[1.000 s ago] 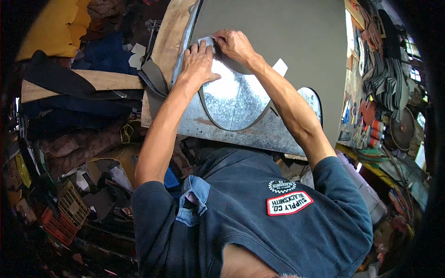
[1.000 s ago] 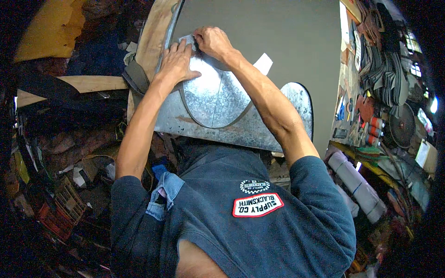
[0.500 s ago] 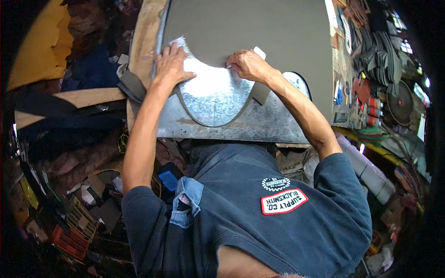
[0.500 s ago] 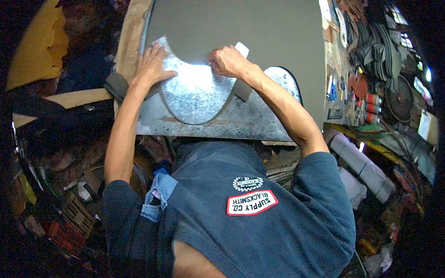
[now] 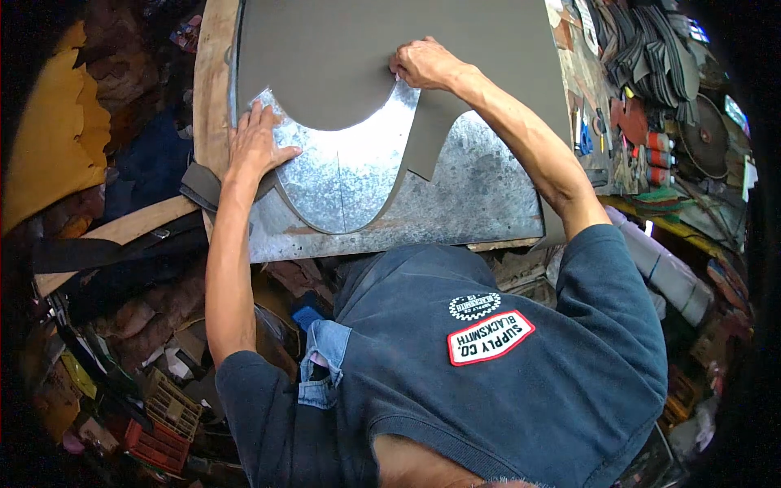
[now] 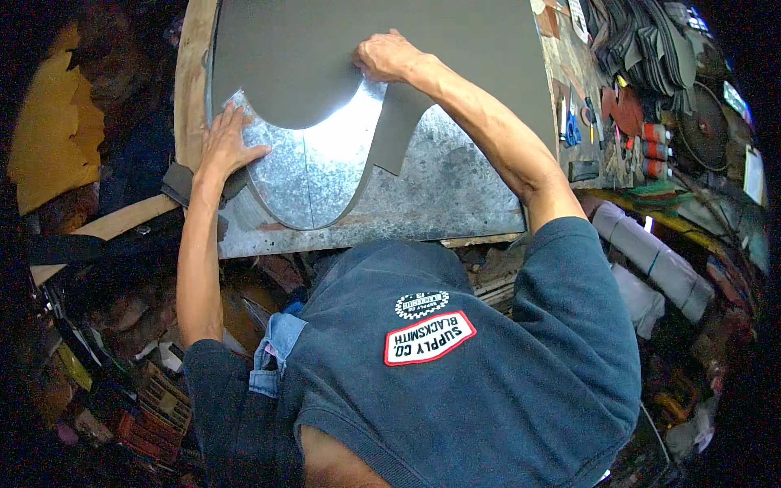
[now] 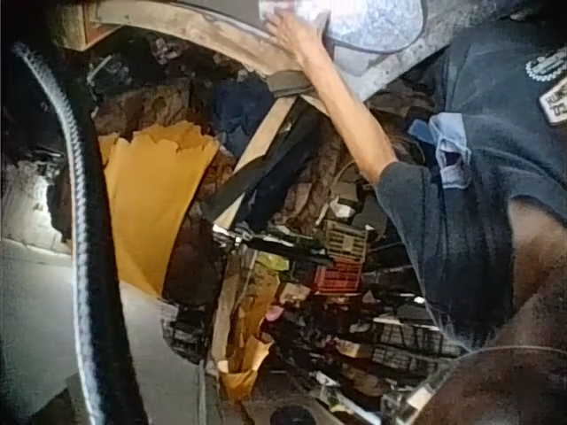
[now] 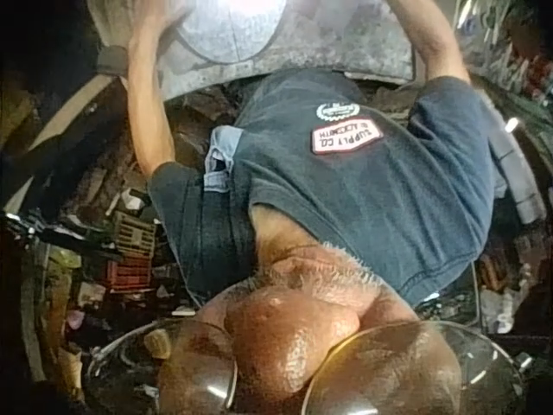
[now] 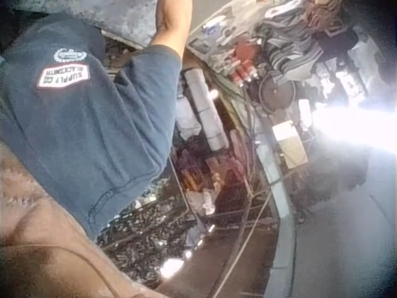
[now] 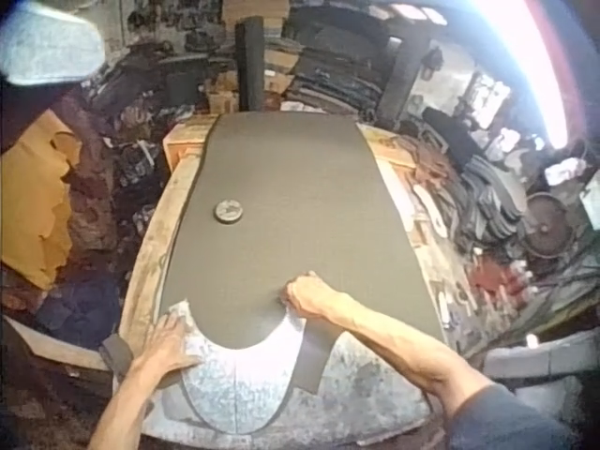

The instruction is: Tracing outlines onto material using a metal stencil and cutting out the pieces using a knife.

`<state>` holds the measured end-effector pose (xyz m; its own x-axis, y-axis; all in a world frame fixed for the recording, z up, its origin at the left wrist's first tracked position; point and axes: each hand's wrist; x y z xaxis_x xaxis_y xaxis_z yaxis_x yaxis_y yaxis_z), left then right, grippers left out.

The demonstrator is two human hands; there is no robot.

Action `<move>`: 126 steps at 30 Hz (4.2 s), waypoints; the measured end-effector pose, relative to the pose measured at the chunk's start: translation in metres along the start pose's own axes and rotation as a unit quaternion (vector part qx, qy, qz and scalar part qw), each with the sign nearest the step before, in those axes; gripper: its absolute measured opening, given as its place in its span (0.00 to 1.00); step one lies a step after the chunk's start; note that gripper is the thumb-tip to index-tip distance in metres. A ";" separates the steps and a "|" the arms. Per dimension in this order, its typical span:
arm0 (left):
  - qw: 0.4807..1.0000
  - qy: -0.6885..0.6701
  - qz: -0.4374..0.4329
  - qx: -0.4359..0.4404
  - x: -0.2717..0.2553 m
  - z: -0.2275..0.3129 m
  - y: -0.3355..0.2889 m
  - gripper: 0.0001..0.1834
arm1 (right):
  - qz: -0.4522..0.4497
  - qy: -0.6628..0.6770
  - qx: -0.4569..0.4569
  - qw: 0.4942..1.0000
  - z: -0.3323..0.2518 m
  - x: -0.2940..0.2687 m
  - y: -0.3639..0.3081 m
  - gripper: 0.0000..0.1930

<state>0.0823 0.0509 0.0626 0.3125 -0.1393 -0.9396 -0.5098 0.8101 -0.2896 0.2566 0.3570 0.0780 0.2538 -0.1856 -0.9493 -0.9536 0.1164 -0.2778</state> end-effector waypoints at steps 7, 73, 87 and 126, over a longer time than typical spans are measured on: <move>0.998 0.047 0.026 0.043 -0.014 0.029 -0.007 0.44 | 0.230 0.200 0.115 0.946 0.020 -0.006 -0.039 0.13; 0.894 0.170 -0.101 0.402 0.023 0.151 0.061 0.70 | 0.290 0.355 0.373 0.807 -0.369 0.079 -0.113 0.05; 0.811 -0.381 -0.209 0.393 0.029 0.125 -0.095 0.11 | 0.338 0.590 0.453 0.577 -0.406 0.116 -0.185 0.09; 0.066 -0.451 0.213 0.864 -0.181 0.437 -0.364 0.31 | 0.258 0.460 0.761 0.379 -0.420 0.537 -0.530 0.10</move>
<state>0.5616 0.0305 0.4181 0.8828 -0.4356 -0.1758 -0.0177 -0.4048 0.9142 0.8303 -0.2137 -0.2226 -0.7337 0.0651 -0.6764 0.5364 0.6664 -0.5178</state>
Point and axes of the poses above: each hand's wrist, its own y-axis towards the middle knuckle, its own x-axis out of the palm, z = x × y, and after that the axes turned 1 degree about -y, right-handed
